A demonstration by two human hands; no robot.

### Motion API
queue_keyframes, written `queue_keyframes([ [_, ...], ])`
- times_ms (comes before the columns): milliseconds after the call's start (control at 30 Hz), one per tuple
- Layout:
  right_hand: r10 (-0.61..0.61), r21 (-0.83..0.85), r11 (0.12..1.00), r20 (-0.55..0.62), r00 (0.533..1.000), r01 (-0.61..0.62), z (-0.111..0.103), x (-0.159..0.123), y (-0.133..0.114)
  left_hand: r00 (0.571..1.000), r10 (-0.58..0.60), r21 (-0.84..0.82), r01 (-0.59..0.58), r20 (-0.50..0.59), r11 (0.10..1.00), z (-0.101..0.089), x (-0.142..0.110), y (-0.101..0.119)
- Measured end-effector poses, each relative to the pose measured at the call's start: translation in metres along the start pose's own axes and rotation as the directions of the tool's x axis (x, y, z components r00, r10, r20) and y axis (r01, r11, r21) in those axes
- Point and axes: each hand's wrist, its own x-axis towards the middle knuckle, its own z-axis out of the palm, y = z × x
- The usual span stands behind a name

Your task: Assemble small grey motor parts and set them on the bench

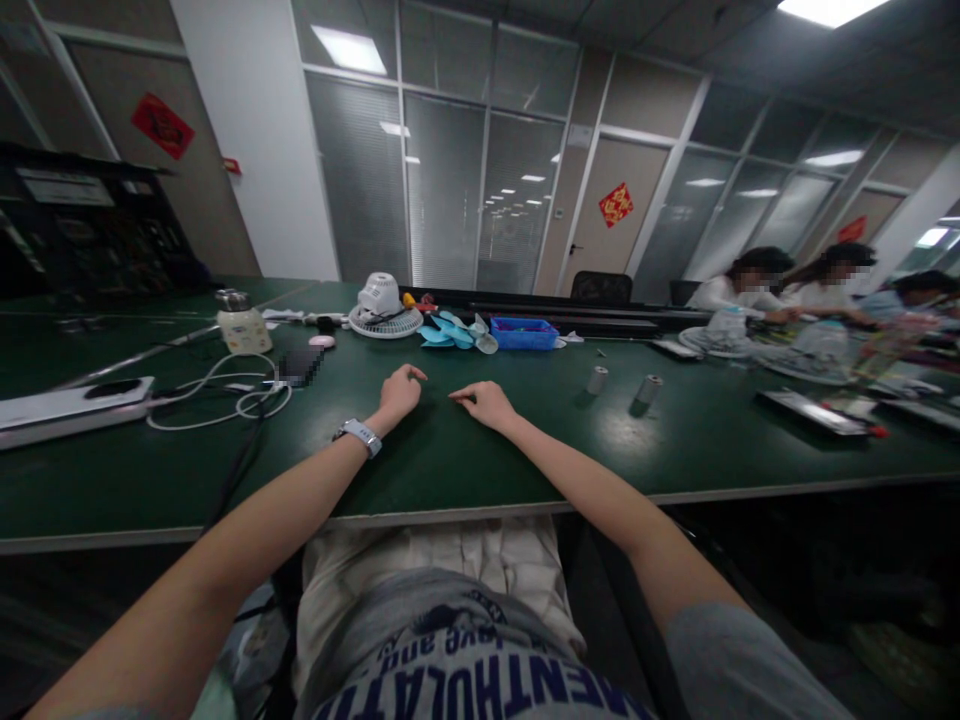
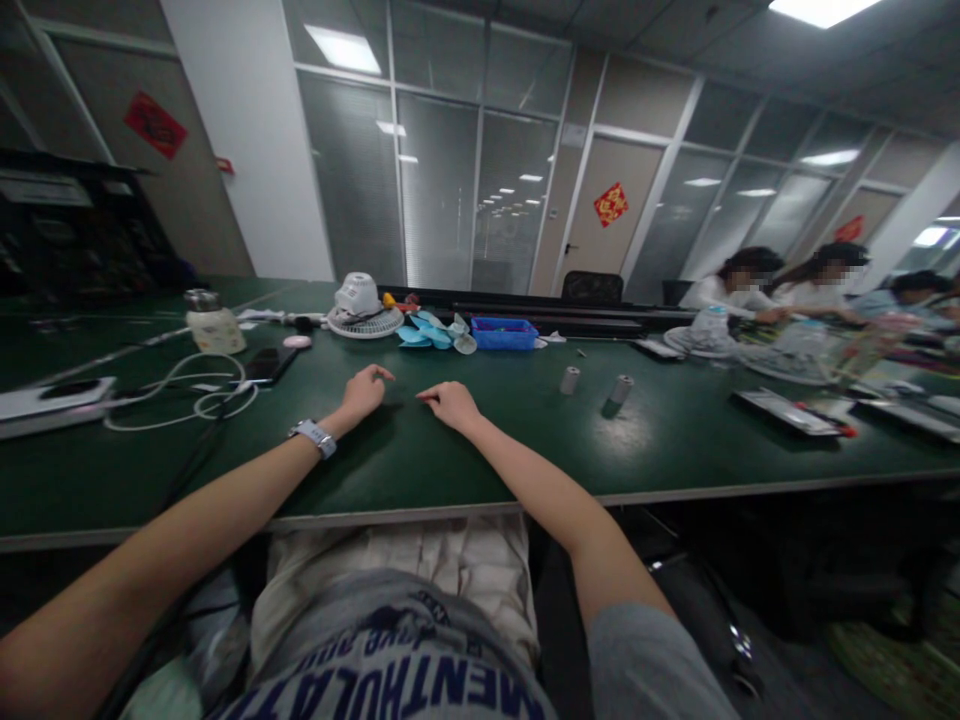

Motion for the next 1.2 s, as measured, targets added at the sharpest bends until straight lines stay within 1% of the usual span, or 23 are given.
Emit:
queue_keyframes([
  [67,0.075,-0.045,0.996,-0.102,0.992,-0.08,-0.015,0.0,0.01,1.0,0.004,-0.009,-0.004,0.007,1.0,-0.001,0.0,0.0],
  [100,0.122,-0.074,0.988,-0.185,0.975,-0.138,-0.025,-0.001,0.019,1.0,0.006,-0.013,-0.006,0.01,1.0,-0.001,-0.001,0.0],
  [133,0.172,-0.103,0.973,-0.28,0.945,-0.208,-0.037,-0.004,0.029,1.0,0.009,-0.015,-0.009,0.012,1.0,-0.002,-0.001,0.001],
  [167,0.223,-0.127,0.949,-0.375,0.9,-0.288,-0.049,-0.007,0.042,1.0,0.011,-0.016,-0.011,0.014,1.0,-0.002,-0.001,0.001],
  [200,0.272,-0.142,0.917,-0.461,0.845,-0.372,-0.061,-0.012,0.056,1.0,0.011,-0.015,-0.011,0.016,1.0,-0.002,-0.002,0.002],
  [267,0.372,-0.142,0.829,-0.582,0.723,-0.541,-0.083,-0.025,0.084,1.0,0.014,-0.015,-0.014,0.016,1.0,-0.002,-0.002,0.002],
  [333,0.473,-0.107,0.729,-0.636,0.61,-0.676,-0.1,-0.039,0.11,1.0,0.013,-0.018,-0.012,0.017,1.0,-0.002,-0.001,0.002],
  [367,0.514,-0.084,0.686,-0.647,0.563,-0.722,-0.105,-0.045,0.12,1.0,0.011,-0.017,-0.01,0.017,1.0,-0.002,-0.001,0.002],
  [400,0.546,-0.062,0.653,-0.652,0.525,-0.755,-0.108,-0.051,0.128,1.0,0.009,-0.014,-0.009,0.019,1.0,-0.002,-0.001,0.002],
  [467,0.588,-0.029,0.611,-0.653,0.477,-0.791,-0.111,-0.057,0.137,1.0,0.003,-0.004,-0.003,0.022,1.0,-0.002,-0.001,0.002],
  [533,0.604,-0.008,0.591,-0.658,0.449,-0.807,-0.111,-0.06,0.14,1.0,0.002,0.007,-0.002,0.021,1.0,-0.002,0.0,0.002],
  [633,0.601,0.016,0.586,-0.679,0.422,-0.81,-0.111,-0.06,0.139,1.0,0.008,0.015,-0.009,0.017,1.0,-0.001,0.0,0.002],
  [833,0.664,0.052,0.546,-0.635,0.394,-0.836,-0.113,-0.06,0.14,0.999,0.009,0.019,-0.01,0.038,1.0,-0.001,0.0,0.002],
  [1033,0.633,0.074,0.568,-0.675,0.378,-0.82,-0.114,-0.061,0.139,0.999,0.005,0.012,-0.006,0.046,1.0,-0.003,-0.001,0.004],
  [1200,0.651,0.072,0.566,-0.649,0.392,-0.821,-0.113,-0.06,0.141,0.999,0.019,0.007,-0.019,0.046,1.0,-0.002,-0.001,0.002],
])
